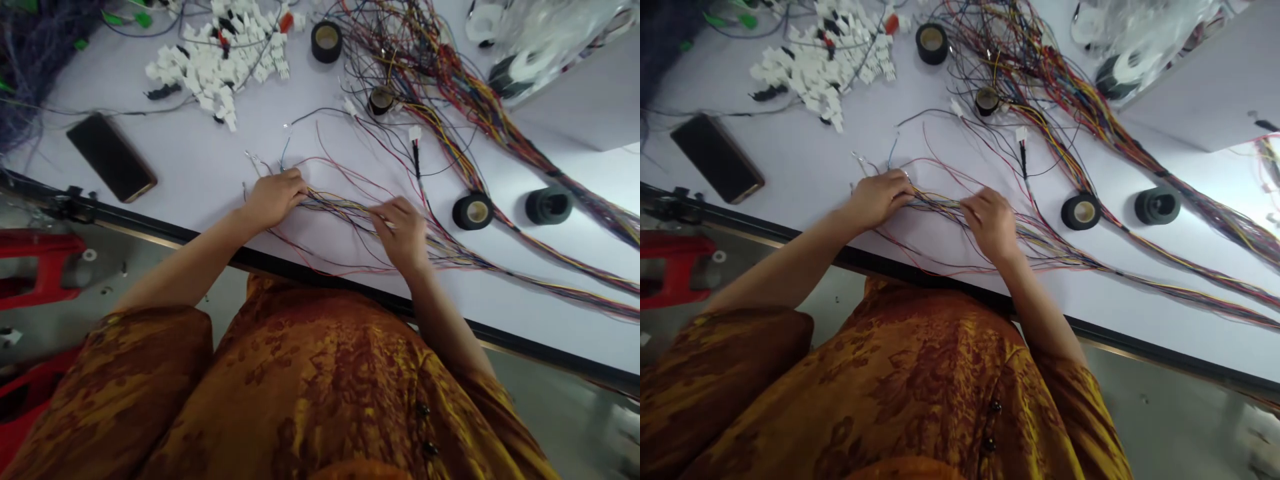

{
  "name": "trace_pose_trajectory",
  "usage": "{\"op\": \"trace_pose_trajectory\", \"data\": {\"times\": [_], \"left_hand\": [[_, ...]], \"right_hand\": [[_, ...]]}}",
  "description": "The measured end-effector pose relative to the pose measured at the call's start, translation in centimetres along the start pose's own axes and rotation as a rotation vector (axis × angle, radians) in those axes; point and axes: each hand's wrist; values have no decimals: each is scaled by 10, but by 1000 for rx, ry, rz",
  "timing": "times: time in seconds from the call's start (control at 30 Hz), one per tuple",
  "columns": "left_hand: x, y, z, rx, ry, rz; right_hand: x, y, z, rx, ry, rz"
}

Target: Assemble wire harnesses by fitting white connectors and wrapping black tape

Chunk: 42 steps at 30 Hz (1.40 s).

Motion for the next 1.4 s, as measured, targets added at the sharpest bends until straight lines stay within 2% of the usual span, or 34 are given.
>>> {"op": "trace_pose_trajectory", "data": {"times": [0.13, 0.23, 0.37, 0.47, 0.57, 0.63, 0.7, 0.83, 0.93, 1.0, 1.1, 1.2, 1.27, 1.4], "left_hand": [[0, 2, 2, -13, 27, 10], [-1, 3, -1, -7, 55, 19], [5, 13, -6, -18, 87, -27], [16, 25, 6, -28, 21, -73], [17, 23, 27, -101, -59, 46], [4, 9, 40, -198, 11, 98], [-18, -10, 48, -266, 160, 89], [-55, -43, 54, -196, 495, -24], [-63, -48, 59, -131, 685, 21], [-62, -46, 63, -118, 761, 48], [-61, -43, 68, -99, 823, 17], [-63, -43, 69, -94, 846, 25], [-65, -43, 69, -99, 864, 37], [-65, -43, 70, -86, 905, 59]], "right_hand": [[-49, -59, -15, 100, -41, -74], [-65, -74, -16, 114, -64, -119], [-52, -67, -5, -48, -212, 33], [-31, -57, -6, -209, -332, 145], [-13, -54, -23, -242, -306, 147], [-4, -56, -36, -207, -216, 108], [0, -58, -46, -147, -121, 73], [-3, -53, -47, -37, 11, 41], [-5, -40, -33, -7, 29, 32], [3, -25, -16, -1, 7, 54], [32, 8, 25, -96, 50, 75], [62, 41, 73, -236, 214, -7], [73, 57, 97, -280, 271, -52], [73, 64, 109, -320, 278, -50]]}}
Point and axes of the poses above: each hand's wrist, its own y-axis away from the middle knuckle, its own x-axis out of the back of the hand, z = x × y, and after that the axes turned 14 degrees about y, right-handed
